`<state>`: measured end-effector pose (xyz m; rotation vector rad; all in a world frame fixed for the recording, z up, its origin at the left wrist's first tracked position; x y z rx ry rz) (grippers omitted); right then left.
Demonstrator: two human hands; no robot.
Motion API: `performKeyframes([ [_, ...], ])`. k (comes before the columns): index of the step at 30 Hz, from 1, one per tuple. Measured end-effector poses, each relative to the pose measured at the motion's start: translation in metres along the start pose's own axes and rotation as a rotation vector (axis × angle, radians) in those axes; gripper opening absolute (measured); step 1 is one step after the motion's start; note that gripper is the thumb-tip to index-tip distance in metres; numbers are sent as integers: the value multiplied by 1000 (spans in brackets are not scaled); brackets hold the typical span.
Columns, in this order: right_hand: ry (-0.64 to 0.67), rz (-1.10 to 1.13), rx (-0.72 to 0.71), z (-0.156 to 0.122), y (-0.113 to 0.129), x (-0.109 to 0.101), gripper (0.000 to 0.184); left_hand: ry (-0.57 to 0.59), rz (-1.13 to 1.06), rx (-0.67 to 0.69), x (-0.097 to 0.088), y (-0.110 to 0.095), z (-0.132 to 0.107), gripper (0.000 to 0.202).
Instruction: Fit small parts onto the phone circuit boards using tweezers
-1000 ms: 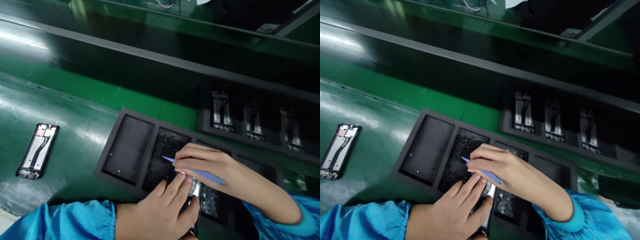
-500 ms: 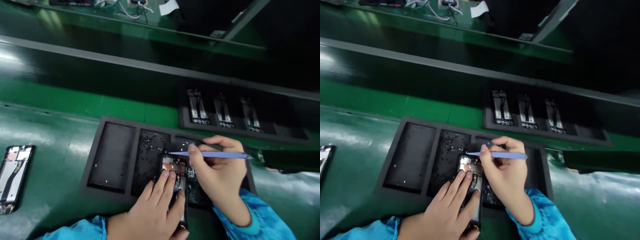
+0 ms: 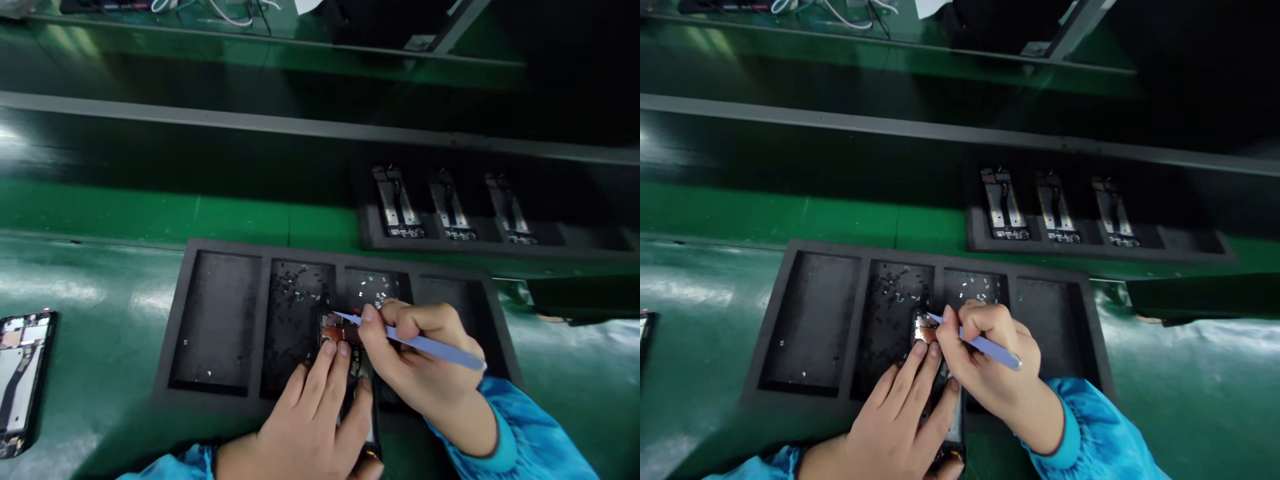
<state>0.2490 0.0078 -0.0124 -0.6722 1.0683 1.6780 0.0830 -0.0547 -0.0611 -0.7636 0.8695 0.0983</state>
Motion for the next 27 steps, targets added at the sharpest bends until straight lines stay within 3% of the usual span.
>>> performKeyframes([
  [3,63,82,-156,10,-1,-4,33,15,-5,-9,0,-2,-1,65],
  [7,64,103,-167,17,-4,-7,31,18,-29,-43,-6,-8,2,62],
  [11,82,79,-180,17,-5,-6,30,-86,-80,-134,-31,-4,21,50],
  [13,77,77,-201,16,-6,-5,29,-99,-167,-295,-47,8,38,37],
  [17,41,53,-190,14,-8,-2,26,50,-579,-756,-68,43,77,28],
  [23,-3,43,-139,18,-10,2,25,312,-834,-964,-64,71,114,25],
  [27,-14,48,-99,20,-12,3,24,363,-945,-1106,-56,78,119,19],
])
Point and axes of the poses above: each hand's wrist, its own z-axis towards the middle knuckle, its own x-axis out of the palm, y = z × x, the point moved 1 cm from there along z, towards the middle knuckle, and after that the axes turned 15 degrees about -z, right-handed, at the moved point
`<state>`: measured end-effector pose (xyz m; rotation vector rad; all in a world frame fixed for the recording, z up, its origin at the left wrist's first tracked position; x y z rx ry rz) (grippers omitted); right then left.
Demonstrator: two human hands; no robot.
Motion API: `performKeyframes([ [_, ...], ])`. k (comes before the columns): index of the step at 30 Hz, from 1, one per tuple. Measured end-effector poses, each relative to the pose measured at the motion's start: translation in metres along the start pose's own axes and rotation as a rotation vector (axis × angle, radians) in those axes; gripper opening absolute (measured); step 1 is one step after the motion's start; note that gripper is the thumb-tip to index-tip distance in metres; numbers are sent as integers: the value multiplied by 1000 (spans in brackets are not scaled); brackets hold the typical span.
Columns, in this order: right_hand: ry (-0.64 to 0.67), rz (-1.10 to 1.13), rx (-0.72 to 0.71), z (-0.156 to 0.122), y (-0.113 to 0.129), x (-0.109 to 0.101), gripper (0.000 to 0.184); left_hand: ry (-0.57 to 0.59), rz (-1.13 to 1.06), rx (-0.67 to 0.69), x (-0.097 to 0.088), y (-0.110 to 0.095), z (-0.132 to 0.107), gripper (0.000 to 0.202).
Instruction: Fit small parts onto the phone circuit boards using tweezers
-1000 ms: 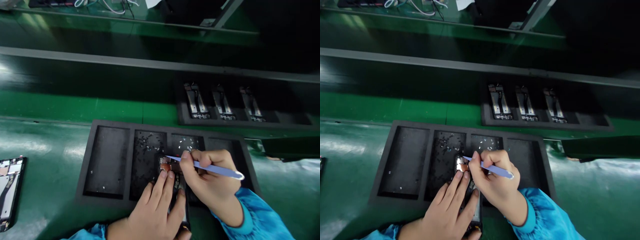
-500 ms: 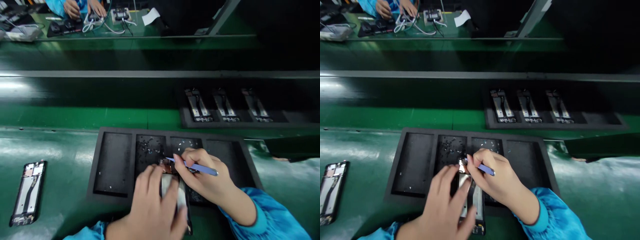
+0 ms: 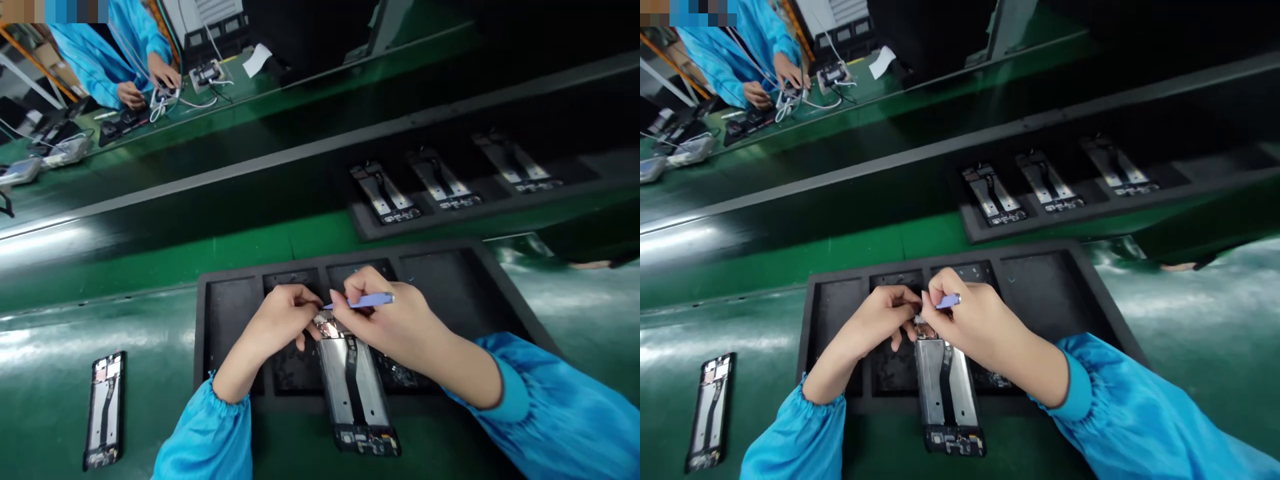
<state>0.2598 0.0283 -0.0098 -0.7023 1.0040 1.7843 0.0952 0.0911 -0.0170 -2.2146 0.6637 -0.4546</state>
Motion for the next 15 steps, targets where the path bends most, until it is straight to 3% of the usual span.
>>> performKeyframes([
  [8,47,90,10,3,-2,-4,18,-50,-83,-71,0,-1,2,11],
  [15,-62,141,363,-1,-33,-32,30,-77,-93,-75,-1,3,4,11],
])
Point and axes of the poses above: each hand's wrist, its own z-axis towards the middle knuckle, its own x-axis out of the palm, y = z × x, the point moved 1 cm from there along z, towards the middle knuckle, and after that the axes turned 15 degrees about -z, right-handed, at the moved point
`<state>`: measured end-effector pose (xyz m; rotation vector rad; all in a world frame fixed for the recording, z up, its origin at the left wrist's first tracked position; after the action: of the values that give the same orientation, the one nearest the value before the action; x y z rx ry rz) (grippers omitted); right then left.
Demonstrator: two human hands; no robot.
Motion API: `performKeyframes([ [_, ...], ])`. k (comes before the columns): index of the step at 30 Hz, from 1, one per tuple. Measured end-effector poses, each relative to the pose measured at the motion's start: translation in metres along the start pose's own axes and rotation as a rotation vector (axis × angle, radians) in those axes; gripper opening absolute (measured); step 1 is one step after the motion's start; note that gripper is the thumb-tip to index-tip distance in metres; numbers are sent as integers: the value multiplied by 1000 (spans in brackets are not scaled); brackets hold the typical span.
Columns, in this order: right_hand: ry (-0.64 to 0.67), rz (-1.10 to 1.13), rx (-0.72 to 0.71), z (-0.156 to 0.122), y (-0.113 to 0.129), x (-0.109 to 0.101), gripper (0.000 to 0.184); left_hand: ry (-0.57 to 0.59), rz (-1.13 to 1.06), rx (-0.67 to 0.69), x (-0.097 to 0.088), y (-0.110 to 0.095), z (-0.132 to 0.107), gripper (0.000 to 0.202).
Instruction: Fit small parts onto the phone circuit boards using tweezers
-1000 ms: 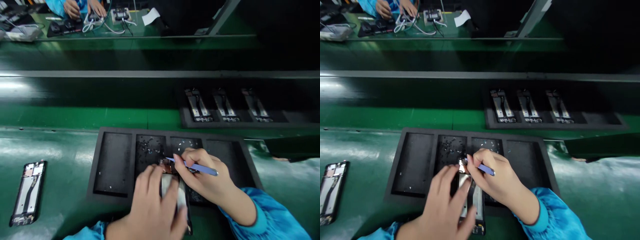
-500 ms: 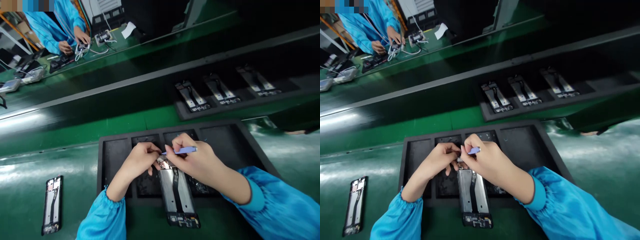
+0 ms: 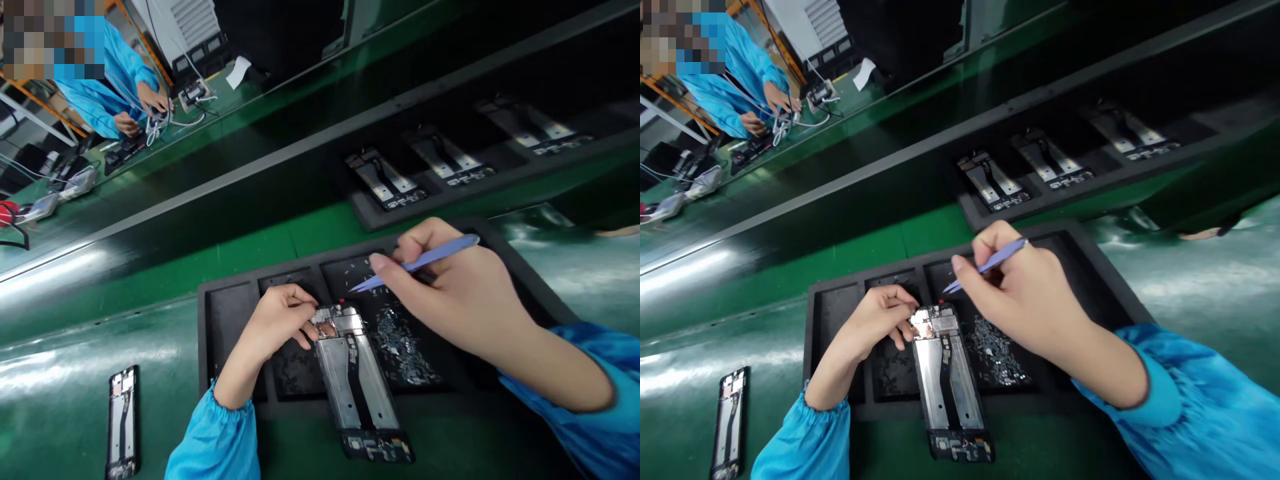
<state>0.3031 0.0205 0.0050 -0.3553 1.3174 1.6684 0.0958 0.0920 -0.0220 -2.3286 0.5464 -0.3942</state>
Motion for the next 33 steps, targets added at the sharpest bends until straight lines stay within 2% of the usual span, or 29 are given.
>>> performKeyframes([
  [6,56,173,263,-14,-46,-5,32,-40,-2,6,4,-3,-2,10],
  [10,31,292,384,-13,-62,-11,37,-82,6,4,7,-4,-3,12],
  [15,-13,315,477,-14,-86,-24,44,-107,27,21,6,-2,-4,11],
  [19,-44,492,622,-21,-107,-31,58,-95,51,14,3,-2,-5,8],
  [25,-69,734,673,-22,-106,-35,72,-74,77,30,-2,3,-5,15],
  [33,-56,786,691,-22,-103,-35,76,-38,90,38,-11,8,-4,18],
])
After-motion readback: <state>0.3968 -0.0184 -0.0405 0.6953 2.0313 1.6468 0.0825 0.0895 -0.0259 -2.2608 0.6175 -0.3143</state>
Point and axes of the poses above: each hand's wrist, its own z-axis towards the middle knuckle, its own x-axis out of the palm, y = z × x, the point moved 1 cm from there along z, towards the middle knuckle, and after that the axes turned 15 degrees about -z, right-handed, at the moved point
